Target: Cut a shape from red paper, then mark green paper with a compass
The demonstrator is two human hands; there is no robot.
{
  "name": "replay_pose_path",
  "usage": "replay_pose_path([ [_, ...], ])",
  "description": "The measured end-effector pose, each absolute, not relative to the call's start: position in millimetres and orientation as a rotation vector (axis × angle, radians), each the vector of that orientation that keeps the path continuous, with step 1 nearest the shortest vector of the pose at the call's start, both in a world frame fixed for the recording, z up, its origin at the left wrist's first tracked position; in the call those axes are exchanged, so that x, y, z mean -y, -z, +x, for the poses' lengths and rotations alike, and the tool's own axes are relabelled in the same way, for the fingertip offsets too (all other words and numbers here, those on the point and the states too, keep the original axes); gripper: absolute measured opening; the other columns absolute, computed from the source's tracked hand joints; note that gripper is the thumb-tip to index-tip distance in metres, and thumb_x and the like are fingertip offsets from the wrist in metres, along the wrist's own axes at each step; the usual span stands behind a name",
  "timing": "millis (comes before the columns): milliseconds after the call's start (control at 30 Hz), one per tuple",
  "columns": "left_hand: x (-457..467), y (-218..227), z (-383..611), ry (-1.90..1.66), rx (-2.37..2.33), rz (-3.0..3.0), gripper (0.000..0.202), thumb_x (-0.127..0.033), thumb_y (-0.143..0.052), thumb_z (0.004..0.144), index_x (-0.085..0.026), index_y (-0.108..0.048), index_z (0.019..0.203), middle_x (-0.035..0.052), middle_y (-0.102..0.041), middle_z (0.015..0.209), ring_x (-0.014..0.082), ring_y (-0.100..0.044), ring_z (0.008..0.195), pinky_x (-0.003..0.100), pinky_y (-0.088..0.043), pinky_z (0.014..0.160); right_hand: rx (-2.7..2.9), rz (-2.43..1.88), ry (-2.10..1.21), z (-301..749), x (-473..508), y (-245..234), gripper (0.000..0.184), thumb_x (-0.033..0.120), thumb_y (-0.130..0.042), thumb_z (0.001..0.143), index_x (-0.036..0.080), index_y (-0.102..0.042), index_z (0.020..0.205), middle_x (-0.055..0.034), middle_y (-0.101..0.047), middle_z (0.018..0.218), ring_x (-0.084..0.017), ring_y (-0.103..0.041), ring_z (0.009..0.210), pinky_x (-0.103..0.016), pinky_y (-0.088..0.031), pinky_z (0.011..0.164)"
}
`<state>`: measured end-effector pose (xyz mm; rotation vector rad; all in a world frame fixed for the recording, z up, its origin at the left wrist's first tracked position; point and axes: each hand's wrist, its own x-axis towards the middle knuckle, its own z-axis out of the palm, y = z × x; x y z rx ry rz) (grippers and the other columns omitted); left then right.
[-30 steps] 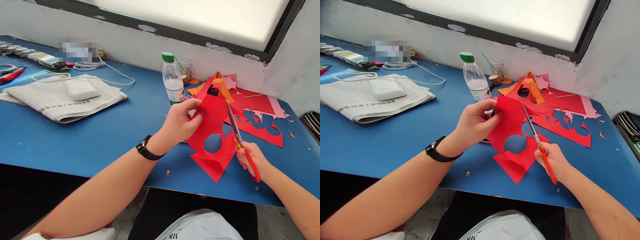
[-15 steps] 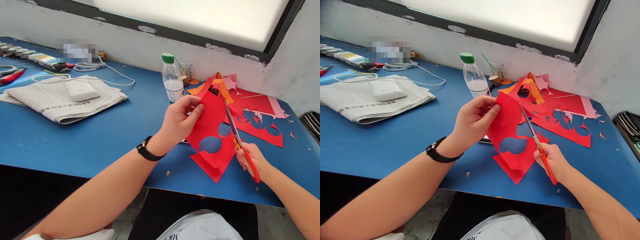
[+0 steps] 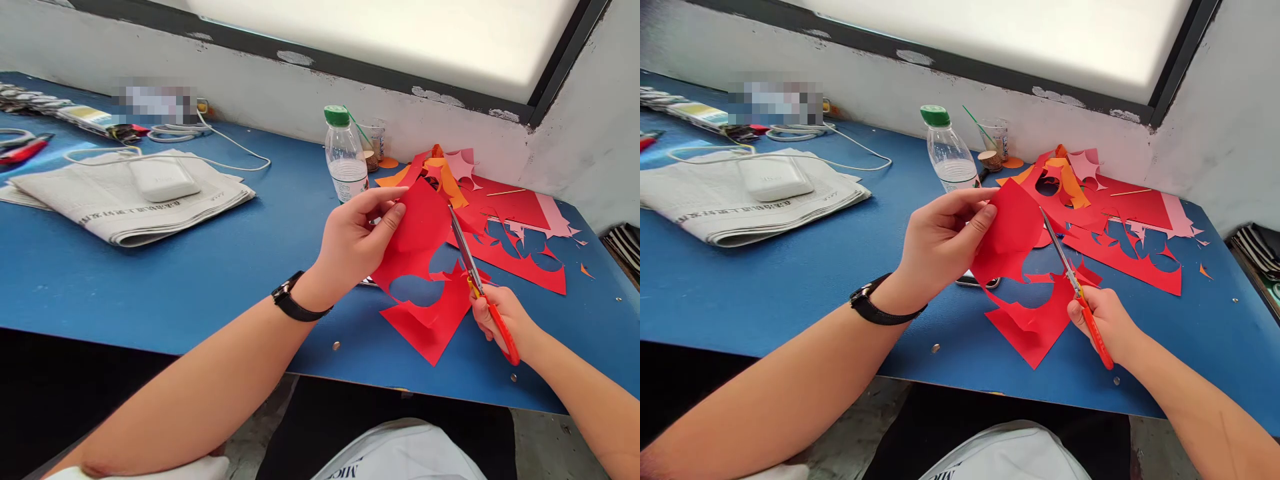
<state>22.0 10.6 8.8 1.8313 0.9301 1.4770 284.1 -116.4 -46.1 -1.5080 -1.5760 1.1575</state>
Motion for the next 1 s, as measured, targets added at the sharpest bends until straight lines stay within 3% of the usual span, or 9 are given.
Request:
replay_pose_path([
  [133,-9.9,-7.4,21.3,-1.512,-0.951,1.827,0.040,-0.045,-0.073,0.101,-0.023,-0.081,0.133,0.0053,-0.075,0.092,0.0165,-0.061,0.076,0.028,-0.048,0.061,1.610,-1.505,-1.130,283.6,115.4,43.6,0.080,0.104,-0.050,0.086,0.026,-0.045,0.071,0.0052,-0.039,0.061,-0.013,-0.035,0.050,-0.028,-0.035,0.042],
  [300,-10.7,-6.3,21.1,-1.526,-0.959,1.838,0.038,-0.045,-0.072,0.101,-0.022,-0.083,0.130,0.0051,-0.075,0.091,0.0159,-0.061,0.075,0.028,-0.049,0.062,1.608,-1.459,-1.142,282.6,115.0,42.2,0.081,0.106,-0.053,0.082,0.026,-0.043,0.070,0.0052,-0.038,0.061,-0.013,-0.034,0.050,-0.027,-0.033,0.040],
  [700,-6.1,-7.6,21.9,-1.533,-0.927,1.917,0.033,-0.038,-0.070,0.101,-0.023,-0.083,0.127,0.0057,-0.073,0.090,0.0168,-0.062,0.077,0.026,-0.051,0.059,1.594,-1.377,-1.210,287.1,115.5,50.3,0.078,0.103,-0.050,0.087,0.025,-0.050,0.079,0.0056,-0.039,0.068,-0.013,-0.035,0.052,-0.028,-0.036,0.041],
  [1000,-8.6,-3.7,20.0,-1.607,-0.863,1.986,0.030,-0.036,-0.070,0.102,-0.022,-0.084,0.125,0.0038,-0.070,0.084,0.0148,-0.060,0.071,0.024,-0.047,0.054,1.610,-1.393,-1.176,286.3,115.7,51.4,0.079,0.104,-0.046,0.088,0.025,-0.047,0.078,0.0061,-0.037,0.069,-0.012,-0.035,0.052,-0.027,-0.034,0.042],
])
